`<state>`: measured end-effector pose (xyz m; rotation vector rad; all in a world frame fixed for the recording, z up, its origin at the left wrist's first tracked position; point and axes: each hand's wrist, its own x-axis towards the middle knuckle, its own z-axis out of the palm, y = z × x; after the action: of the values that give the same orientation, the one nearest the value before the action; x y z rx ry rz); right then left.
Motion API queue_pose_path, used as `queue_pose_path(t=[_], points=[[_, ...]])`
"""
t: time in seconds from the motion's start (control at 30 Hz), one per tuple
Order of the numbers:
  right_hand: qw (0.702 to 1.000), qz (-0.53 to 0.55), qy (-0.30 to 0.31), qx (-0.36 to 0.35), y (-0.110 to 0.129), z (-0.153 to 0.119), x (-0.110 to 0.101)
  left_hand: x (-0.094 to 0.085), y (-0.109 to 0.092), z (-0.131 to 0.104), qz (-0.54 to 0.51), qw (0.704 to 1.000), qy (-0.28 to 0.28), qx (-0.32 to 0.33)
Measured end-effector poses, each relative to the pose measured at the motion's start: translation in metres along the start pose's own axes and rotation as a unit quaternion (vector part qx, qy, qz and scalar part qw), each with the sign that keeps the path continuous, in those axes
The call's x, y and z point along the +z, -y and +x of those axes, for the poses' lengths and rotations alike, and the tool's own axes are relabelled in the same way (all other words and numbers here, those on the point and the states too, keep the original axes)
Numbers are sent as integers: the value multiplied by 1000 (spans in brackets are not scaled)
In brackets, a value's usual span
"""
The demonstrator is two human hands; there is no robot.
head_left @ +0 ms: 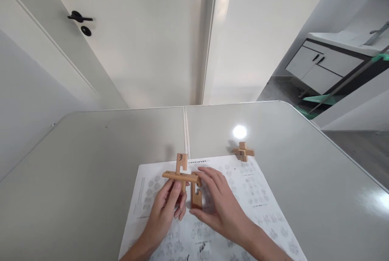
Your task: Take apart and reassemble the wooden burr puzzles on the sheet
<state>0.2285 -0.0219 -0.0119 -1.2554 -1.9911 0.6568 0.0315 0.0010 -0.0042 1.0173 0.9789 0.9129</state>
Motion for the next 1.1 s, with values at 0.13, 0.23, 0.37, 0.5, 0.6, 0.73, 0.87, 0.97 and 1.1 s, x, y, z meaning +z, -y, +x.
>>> queue_pose_path(t=[0.13, 0.23, 0.37, 0.5, 0.6, 0.73, 0.87, 0.97, 1.1], points=[[999, 1, 32, -4, -1, 0, 0, 3, -4, -1, 11, 1000, -1, -1], [999, 15, 27, -15, -1, 1, 0, 3, -6, -2, 17, 1000, 2, -3], [999, 37, -16, 1, -1, 1, 0, 3, -6, -3, 26, 1000, 6, 0], [992, 82, -75, 63, -1, 1, -3, 5, -6, -2, 39, 999, 1, 7], [977, 159, -106, 99, 0, 2, -6, 4, -6, -1, 46, 999, 1, 15], [950, 268, -109, 115, 3, 1, -7, 3, -3, -2, 77, 997, 7, 23], [931, 333, -77, 124, 7, -1, -5, 5, -3, -4, 99, 994, 20, 31], [924, 353, -54, 138, 8, -1, -6, 6, -3, -6, 107, 994, 19, 33], [920, 371, -31, 121, 10, 1, -9, 5, -1, -6, 134, 990, 7, 40]])
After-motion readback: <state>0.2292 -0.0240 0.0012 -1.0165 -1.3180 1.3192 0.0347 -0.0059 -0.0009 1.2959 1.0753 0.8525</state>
